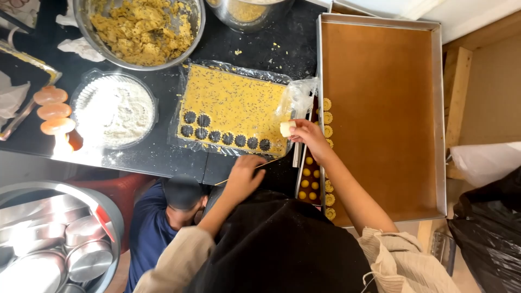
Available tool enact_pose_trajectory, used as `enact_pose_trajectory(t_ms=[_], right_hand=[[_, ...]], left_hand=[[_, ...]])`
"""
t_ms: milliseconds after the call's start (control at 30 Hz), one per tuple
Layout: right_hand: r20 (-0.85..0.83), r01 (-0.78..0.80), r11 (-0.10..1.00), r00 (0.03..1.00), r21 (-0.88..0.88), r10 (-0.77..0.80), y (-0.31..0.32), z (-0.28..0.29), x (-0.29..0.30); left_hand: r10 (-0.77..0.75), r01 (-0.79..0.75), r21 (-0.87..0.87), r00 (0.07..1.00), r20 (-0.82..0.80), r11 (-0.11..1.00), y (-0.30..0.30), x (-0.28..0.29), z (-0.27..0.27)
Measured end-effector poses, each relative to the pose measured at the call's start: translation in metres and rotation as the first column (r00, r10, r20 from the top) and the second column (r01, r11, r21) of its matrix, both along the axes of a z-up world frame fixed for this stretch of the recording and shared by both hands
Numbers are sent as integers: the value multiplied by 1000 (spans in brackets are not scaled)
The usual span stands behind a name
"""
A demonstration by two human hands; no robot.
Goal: The person uses a handheld mold to shape cookie dough and places the shaped dough onto a large baking tray.
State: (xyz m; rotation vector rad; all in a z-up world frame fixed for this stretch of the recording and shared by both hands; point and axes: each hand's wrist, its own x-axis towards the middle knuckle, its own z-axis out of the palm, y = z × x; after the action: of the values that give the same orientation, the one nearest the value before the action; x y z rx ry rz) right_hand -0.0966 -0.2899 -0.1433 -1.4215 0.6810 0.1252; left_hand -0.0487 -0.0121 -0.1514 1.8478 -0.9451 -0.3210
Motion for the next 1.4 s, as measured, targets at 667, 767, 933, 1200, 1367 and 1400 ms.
enact_pose_trajectory(t_ms=[667, 767, 933, 1200, 1367, 1400], right_hand=[[70, 340, 916, 930, 211, -361, -12, 33, -62], [80, 323, 929, 936, 183, -342, -11, 31, -54], [108, 280, 942, 947, 184, -302, -8, 33, -48], [158, 220, 972, 960, 83, -231, -13, 18, -50], [65, -149, 896, 979, -418, 193, -2, 33, -26], [-49, -314, 710, 929, -630, 367, 0, 37, -22]], left_hand=[[213, -282, 236, 936, 281, 930, -121, -23, -55], [258, -321, 235, 929, 265, 917, -123, -22, -56], [259, -332, 272, 927, 272, 903, -124, -21, -57], [29, -89, 134, 918, 394, 987, -122, -36, -56], [-134, 51, 200, 894, 427, 978, -100, -27, -43], [-128, 76, 139, 900, 417, 987, -94, -25, -36]])
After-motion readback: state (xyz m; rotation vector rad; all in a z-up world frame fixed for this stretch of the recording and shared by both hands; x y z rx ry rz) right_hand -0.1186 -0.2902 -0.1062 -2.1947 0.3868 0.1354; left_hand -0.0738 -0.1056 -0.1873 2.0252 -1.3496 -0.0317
